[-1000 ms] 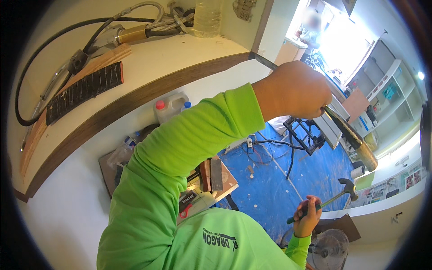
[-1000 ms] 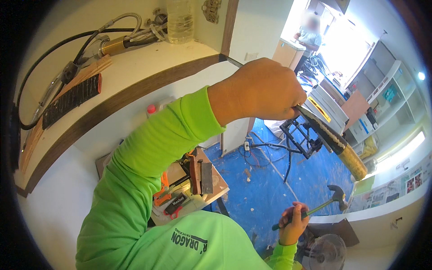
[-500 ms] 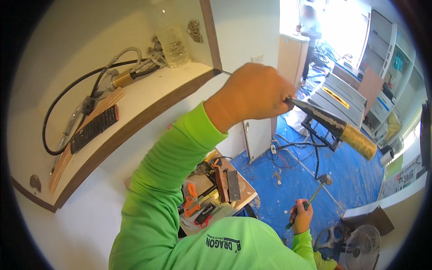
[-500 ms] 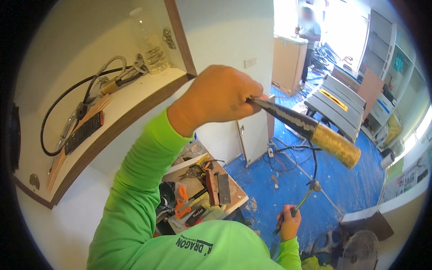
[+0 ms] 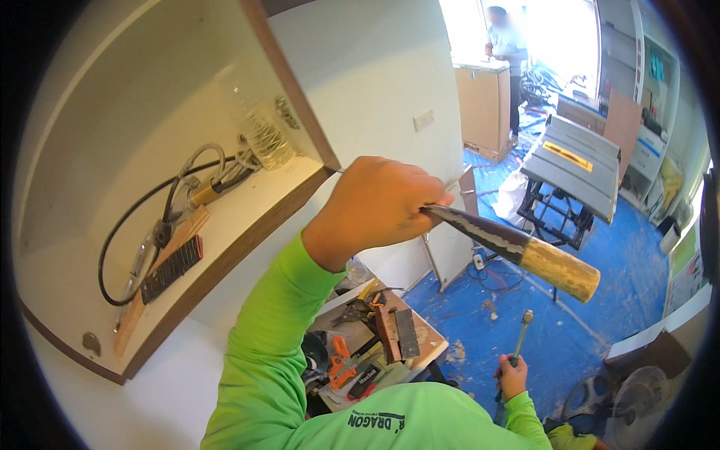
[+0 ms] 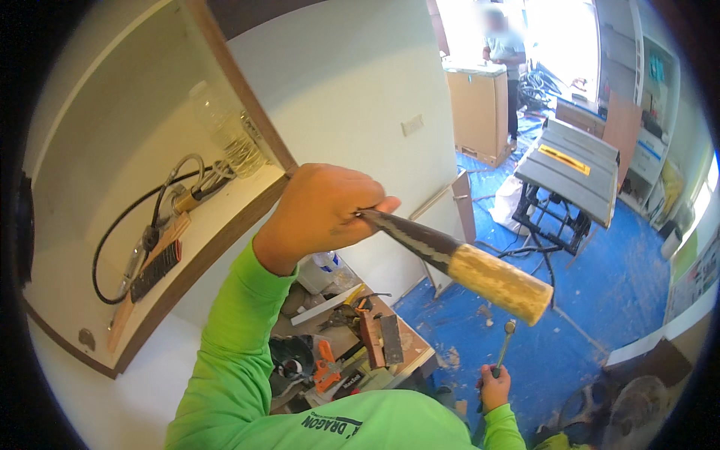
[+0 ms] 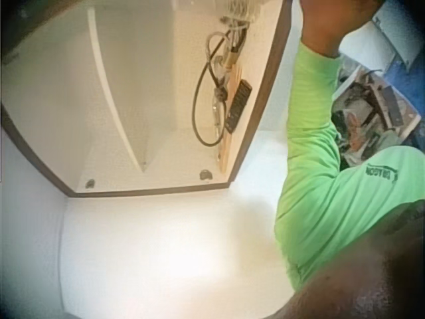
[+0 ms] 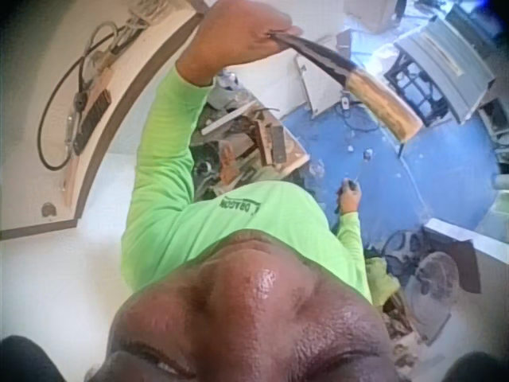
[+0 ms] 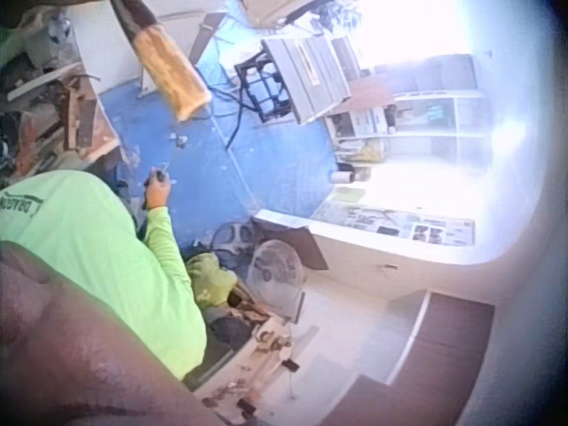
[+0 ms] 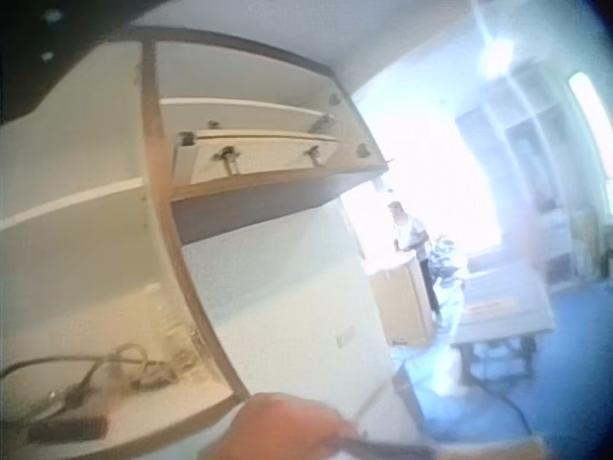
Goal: The person uses a hammer to tap a wooden trim piece onto a wall-mounted cabinet, then uses a staple gun to secure the trim. They also use a utility knife to trim excess material and a hammer to adjust the fit of the trim piece.
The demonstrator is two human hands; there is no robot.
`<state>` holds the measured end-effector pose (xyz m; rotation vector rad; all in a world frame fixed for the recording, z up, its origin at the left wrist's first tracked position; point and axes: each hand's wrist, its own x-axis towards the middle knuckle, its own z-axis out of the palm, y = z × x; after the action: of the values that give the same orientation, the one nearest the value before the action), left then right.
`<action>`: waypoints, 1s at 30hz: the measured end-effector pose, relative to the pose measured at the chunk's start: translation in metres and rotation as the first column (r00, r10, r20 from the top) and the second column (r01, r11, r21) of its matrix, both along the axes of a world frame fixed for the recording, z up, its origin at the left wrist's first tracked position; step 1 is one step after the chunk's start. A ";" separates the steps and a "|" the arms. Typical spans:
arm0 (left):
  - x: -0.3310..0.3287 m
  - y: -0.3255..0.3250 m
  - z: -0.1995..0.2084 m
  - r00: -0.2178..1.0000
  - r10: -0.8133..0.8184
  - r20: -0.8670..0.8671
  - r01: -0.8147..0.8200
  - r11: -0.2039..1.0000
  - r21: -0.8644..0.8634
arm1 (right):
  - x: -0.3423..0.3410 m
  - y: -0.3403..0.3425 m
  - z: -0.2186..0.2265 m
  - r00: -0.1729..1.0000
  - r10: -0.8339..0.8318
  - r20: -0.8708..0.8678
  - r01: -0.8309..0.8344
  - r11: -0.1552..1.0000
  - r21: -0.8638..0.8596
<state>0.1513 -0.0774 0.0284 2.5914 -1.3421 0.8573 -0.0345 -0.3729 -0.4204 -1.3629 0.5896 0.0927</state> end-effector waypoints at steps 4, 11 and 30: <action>-0.001 -0.005 -0.003 1.000 -0.019 0.000 0.019 0.999 -0.043 | -0.012 -0.003 -0.068 0.997 -0.018 -0.080 0.016 1.000 -0.025; -0.004 -0.007 -0.004 1.000 -0.018 0.024 0.018 1.000 -0.008 | -0.039 -0.023 -0.141 0.957 -0.032 -0.288 0.017 0.998 -0.052; 0.001 -0.018 -0.006 0.999 -0.045 0.004 0.045 0.998 0.042 | -0.132 -0.080 -0.384 0.862 -0.320 -0.394 0.205 0.929 -0.307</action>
<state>0.1527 -0.0956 0.0228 2.5815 -1.4290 0.8380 -0.1666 -0.4532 -0.8046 -1.5058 1.2028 0.1038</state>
